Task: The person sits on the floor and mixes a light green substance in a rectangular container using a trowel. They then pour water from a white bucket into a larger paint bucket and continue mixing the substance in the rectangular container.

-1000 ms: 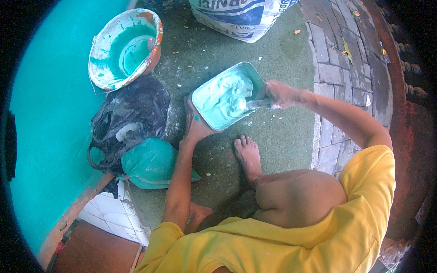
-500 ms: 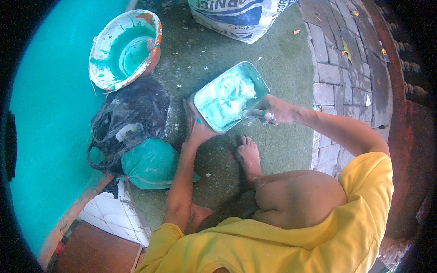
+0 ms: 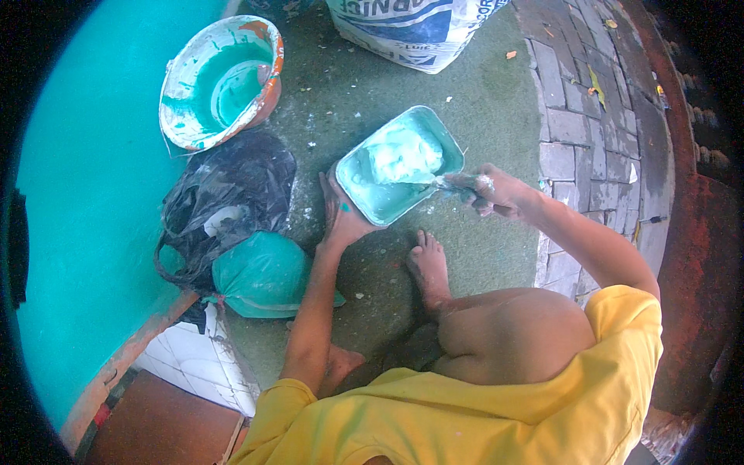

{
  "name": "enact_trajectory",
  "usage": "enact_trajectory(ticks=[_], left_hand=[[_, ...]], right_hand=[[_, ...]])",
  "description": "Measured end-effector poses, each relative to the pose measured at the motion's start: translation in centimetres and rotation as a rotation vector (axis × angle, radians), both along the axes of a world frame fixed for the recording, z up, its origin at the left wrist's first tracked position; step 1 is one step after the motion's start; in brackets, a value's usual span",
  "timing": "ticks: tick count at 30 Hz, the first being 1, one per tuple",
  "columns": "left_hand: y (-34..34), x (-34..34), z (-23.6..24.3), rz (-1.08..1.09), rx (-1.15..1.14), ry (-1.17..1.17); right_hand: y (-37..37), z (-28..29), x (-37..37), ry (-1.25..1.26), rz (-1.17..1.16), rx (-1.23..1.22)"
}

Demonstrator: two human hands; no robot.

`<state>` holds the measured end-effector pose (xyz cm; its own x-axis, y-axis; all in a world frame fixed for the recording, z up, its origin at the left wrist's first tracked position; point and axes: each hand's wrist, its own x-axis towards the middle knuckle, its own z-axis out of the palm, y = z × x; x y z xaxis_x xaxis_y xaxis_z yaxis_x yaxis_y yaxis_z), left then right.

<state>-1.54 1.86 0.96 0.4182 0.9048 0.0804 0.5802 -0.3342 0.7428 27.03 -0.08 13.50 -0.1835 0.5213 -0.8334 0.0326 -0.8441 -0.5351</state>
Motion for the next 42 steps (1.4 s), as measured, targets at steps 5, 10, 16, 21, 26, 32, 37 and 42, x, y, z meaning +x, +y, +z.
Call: enact_trajectory(ticks=[5, 10, 16, 21, 26, 32, 37, 42], left_hand=[[0.1, -0.1, 0.0, -0.016, 0.008, 0.063], [-0.1, -0.3, -0.4, -0.017, 0.013, 0.057], [-0.3, 0.2, -0.2, 0.020, -0.031, 0.073], [-0.2, 0.1, -0.8, 0.019, -0.026, 0.063], [0.0, 0.2, -0.2, 0.030, -0.008, 0.015], [0.1, -0.1, -0.6, -0.012, -0.071, 0.065], [-0.3, -0.1, -0.6, 0.017, -0.064, 0.055], [-0.4, 0.2, -0.5, 0.028, -0.139, -0.002]], right_hand=[[1.5, 2.2, 1.8, -0.319, 0.353, 0.211], [2.3, 5.6, 0.9, -0.551, 0.492, 0.376], [2.5, 4.5, -0.5, -0.668, 0.625, 0.569], [3.8, 0.1, -2.3, -0.661, 0.730, 0.823], [5.5, -0.8, -2.2, -0.961, 0.931, 0.746], [4.8, 1.8, -1.2, -1.116, 1.107, 0.738], [3.7, 6.0, -1.0, -1.072, 0.997, 0.829], [3.7, 4.1, -2.5, -0.751, 0.859, 0.917]])
